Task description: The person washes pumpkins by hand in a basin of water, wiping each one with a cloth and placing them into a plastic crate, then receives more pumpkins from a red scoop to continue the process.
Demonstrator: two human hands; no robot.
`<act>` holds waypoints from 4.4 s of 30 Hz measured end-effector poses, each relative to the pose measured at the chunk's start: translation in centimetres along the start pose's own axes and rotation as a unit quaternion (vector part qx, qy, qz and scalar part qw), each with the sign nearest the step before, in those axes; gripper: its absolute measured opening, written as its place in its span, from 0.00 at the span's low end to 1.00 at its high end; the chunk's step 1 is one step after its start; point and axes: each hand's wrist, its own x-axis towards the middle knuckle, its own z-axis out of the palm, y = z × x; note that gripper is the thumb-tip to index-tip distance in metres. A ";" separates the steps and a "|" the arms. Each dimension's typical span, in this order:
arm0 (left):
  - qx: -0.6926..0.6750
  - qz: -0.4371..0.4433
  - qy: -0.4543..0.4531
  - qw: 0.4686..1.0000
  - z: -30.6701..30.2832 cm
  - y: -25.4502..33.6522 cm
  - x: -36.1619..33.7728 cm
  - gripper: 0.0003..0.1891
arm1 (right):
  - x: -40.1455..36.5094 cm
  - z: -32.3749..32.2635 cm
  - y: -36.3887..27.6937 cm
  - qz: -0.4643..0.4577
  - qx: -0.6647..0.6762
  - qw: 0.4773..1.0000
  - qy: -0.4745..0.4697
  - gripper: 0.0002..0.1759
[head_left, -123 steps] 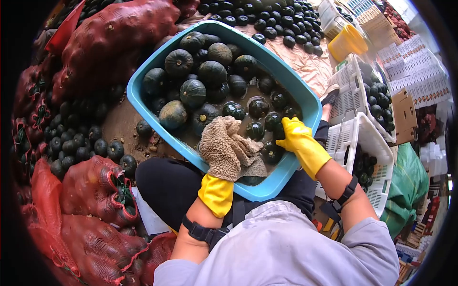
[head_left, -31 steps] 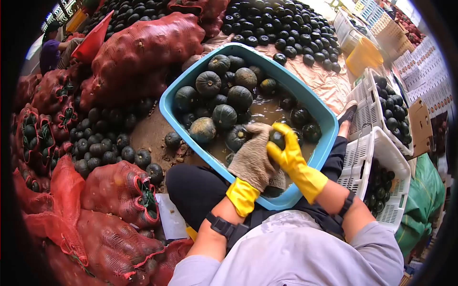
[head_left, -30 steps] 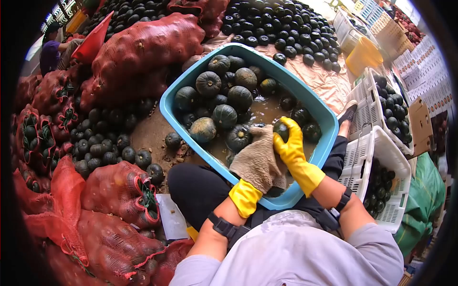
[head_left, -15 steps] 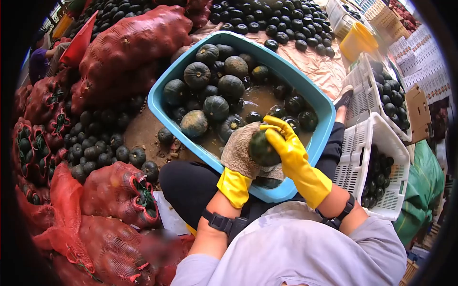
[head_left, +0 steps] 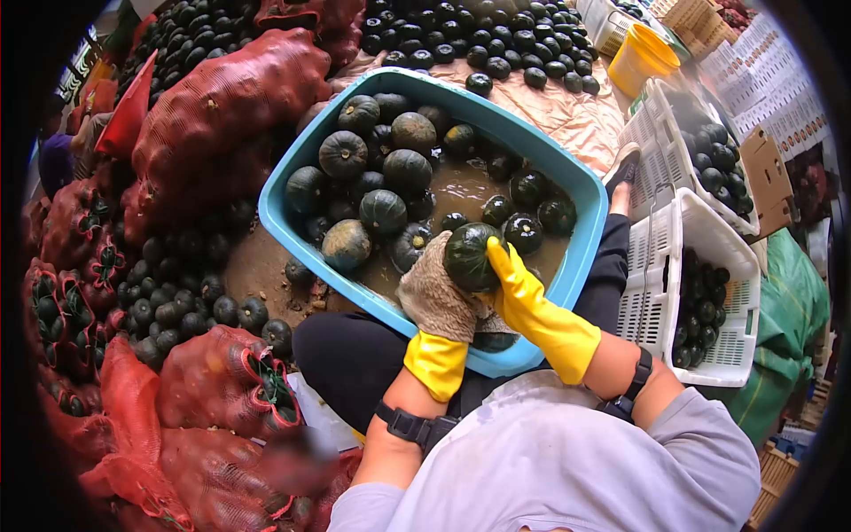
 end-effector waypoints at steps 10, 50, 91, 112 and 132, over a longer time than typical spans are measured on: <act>-0.134 0.046 -0.070 0.987 -3.1 3.0 1.4 0.40 | -0.6 -2.7 -2.9 -0.005 -0.187 0.970 -0.156 0.45; -0.562 -0.413 -0.122 0.706 2.7 -3.8 0.1 0.25 | 15.2 -7.8 -1.3 0.127 -0.737 0.657 0.096 0.33; -0.046 0.135 -0.031 0.989 -2.6 3.4 0.9 0.43 | 2.3 -2.8 -0.3 -0.424 -0.511 0.738 -0.122 0.36; 0.006 0.026 -0.010 1.000 -0.7 0.4 -1.6 0.37 | -0.4 -1.6 0.6 0.078 -0.006 0.995 -0.056 0.38; -0.294 -0.087 -0.098 0.947 -1.9 -0.7 1.2 0.35 | -2.3 -1.2 -2.4 -0.193 -0.536 0.813 -0.122 0.45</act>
